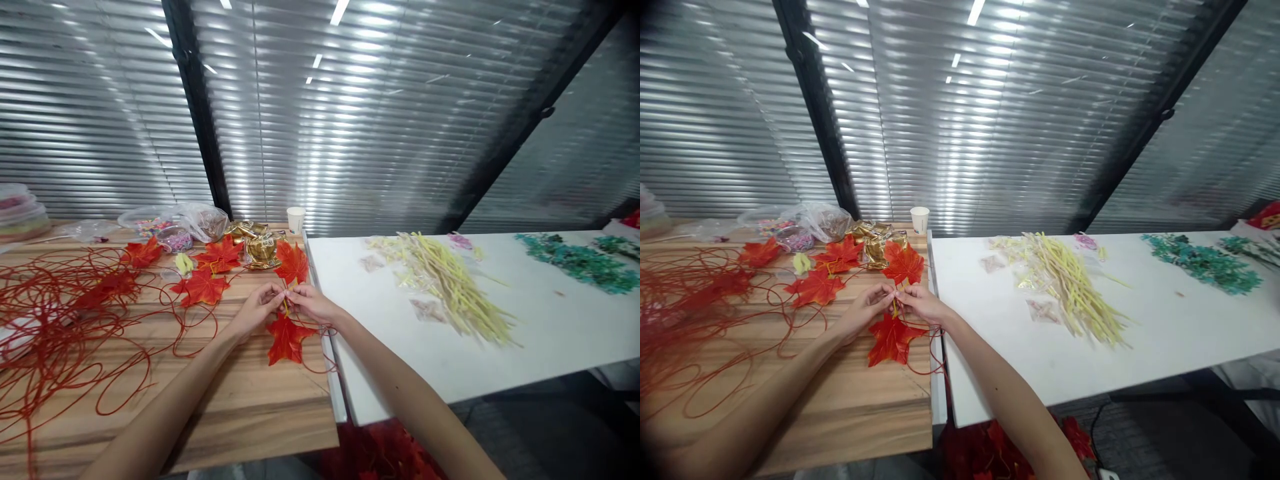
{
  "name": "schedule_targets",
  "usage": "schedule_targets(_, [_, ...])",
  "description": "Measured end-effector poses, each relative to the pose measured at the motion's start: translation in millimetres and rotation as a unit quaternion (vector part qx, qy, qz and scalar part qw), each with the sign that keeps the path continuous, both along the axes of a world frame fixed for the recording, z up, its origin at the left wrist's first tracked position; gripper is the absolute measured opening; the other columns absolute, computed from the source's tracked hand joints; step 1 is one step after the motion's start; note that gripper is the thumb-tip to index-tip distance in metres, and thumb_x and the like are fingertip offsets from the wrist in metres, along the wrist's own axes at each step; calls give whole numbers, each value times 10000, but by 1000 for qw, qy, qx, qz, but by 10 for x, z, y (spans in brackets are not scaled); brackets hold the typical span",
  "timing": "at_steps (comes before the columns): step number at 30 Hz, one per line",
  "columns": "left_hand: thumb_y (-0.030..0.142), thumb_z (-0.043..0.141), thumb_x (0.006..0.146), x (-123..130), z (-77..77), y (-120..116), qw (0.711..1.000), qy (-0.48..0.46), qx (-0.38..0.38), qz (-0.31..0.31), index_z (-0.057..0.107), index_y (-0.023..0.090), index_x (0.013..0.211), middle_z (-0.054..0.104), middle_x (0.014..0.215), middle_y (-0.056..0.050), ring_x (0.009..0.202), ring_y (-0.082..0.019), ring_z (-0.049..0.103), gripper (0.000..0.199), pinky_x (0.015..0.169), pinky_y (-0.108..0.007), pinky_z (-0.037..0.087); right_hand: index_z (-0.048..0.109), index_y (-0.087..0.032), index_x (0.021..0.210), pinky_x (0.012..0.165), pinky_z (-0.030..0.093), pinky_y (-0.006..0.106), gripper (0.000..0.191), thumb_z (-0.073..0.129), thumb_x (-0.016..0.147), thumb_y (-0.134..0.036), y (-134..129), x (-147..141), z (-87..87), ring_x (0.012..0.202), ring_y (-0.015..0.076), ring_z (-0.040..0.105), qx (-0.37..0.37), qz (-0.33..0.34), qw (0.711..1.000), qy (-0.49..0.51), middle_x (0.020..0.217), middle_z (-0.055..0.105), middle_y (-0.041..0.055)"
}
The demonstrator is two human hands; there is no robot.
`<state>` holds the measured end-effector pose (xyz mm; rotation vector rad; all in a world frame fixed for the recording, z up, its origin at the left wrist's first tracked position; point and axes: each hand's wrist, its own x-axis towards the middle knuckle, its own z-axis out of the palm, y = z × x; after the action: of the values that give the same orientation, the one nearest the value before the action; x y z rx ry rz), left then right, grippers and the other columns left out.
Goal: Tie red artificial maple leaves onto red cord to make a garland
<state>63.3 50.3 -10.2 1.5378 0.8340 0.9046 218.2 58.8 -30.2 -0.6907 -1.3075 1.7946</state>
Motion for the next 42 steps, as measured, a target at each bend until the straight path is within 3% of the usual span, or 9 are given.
schedule_targets(6, [389,584,718,-8,21,-14,1000,-16,-10,-22,521,150,750,505,680,13,634,-106,488,250,611,-236,401,574,-125,641,532,326,219,348,584,714,-465,-51,18,94,534,72,464,63,6,997,-45,596,562,-3])
schedule_targets(11, [381,590,715,-30,-8,5,999,-7,-28,-28,528,144,762,514,686,1,643,-113,493,250,626,-242,404,567,-124,650,493,302,208,330,573,734,-443,-62,39,91,521,69,444,73,-7,995,-73,585,548,-8])
schedule_targets(16, [384,603,699,-11,-63,14,996,-22,-84,10,500,151,811,519,759,-5,681,-114,497,278,637,-235,400,572,-116,704,530,337,209,291,581,741,-405,-47,37,45,586,82,503,34,7,999,-28,670,589,20])
schedule_targets(23, [399,595,693,9,-19,8,997,-17,-60,54,490,163,767,518,717,19,647,-106,477,269,621,-221,375,590,-134,701,660,393,223,194,691,640,-287,-18,21,59,644,80,530,-66,3,997,28,686,571,-6])
schedule_targets(31, [391,553,735,-15,-52,28,999,-6,-46,21,513,161,783,529,730,6,656,-111,478,238,621,-224,366,582,-136,690,611,369,208,189,663,674,-306,-32,29,54,615,71,513,-52,10,998,29,669,568,-9])
schedule_targets(42, [392,561,731,12,-35,9,998,-2,-49,32,512,160,796,538,752,1,686,-114,477,246,626,-217,371,570,-145,614,541,308,208,193,678,635,-304,-29,6,85,549,63,427,-48,-24,999,-2,592,503,-29])
